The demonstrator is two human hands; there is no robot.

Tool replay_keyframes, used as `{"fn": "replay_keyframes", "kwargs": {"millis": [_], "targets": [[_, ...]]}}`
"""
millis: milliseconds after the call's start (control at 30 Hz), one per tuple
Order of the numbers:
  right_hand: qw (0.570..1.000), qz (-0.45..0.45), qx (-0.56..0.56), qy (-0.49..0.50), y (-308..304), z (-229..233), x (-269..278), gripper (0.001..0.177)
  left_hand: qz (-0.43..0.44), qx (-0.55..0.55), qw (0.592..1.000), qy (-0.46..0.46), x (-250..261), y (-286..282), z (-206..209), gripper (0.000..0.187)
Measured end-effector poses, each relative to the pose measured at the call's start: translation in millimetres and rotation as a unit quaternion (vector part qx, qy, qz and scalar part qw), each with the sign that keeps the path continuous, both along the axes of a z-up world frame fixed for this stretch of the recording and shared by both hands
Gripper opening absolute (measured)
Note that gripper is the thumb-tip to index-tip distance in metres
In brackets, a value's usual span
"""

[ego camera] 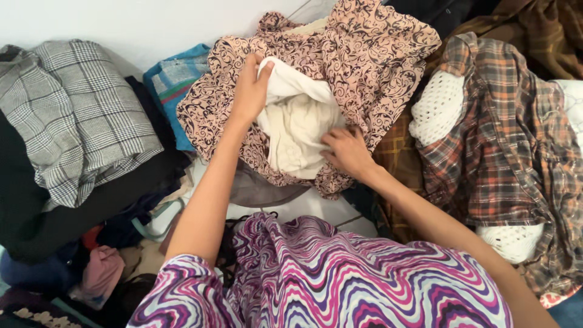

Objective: The person sorts through a pile of clothes on the floor, picking up and examining various garments including a patterned blouse, a white top, and a plaid shirt. They handle each item individually, turning them over and placing them back into the pile.

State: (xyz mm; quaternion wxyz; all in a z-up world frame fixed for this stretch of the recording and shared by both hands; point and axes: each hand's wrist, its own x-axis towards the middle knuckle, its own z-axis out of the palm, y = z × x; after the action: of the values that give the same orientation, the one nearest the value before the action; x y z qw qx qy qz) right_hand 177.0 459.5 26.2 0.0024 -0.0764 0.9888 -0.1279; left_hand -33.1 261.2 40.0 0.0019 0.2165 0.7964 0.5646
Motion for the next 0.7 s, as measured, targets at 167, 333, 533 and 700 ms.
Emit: {"fn": "replay_keyframes", "kwargs": {"millis": [167, 333, 533, 700], "targets": [[0.982, -0.026, -0.154, -0.107, 7.9, 9.3, 12.9, 0.03, 0.028, -0.017, 0.998, -0.048, -6.5, 0.0, 11.6, 0.037], [0.947, -0.035, -0.294, -0.121, 15.3, 18.6, 19.3, 0.023, 0.091, 0.045, 0.992, 0.081, 26.8, 3.2, 29.2, 0.034], [0.913, -0.032, -0.4, -0.069, 21.4, 21.4, 15.9, 0.018, -0.089, -0.124, 0.988, 0.025, 119.8, -8.3, 47.2, 0.032], [0.845, -0.021, -0.525, -0.097, 22.7, 32.7, 7.1, 0.02, -0.153, -0.113, 0.962, 0.198, 169.9, -19.4, 30.3, 0.044]]}}
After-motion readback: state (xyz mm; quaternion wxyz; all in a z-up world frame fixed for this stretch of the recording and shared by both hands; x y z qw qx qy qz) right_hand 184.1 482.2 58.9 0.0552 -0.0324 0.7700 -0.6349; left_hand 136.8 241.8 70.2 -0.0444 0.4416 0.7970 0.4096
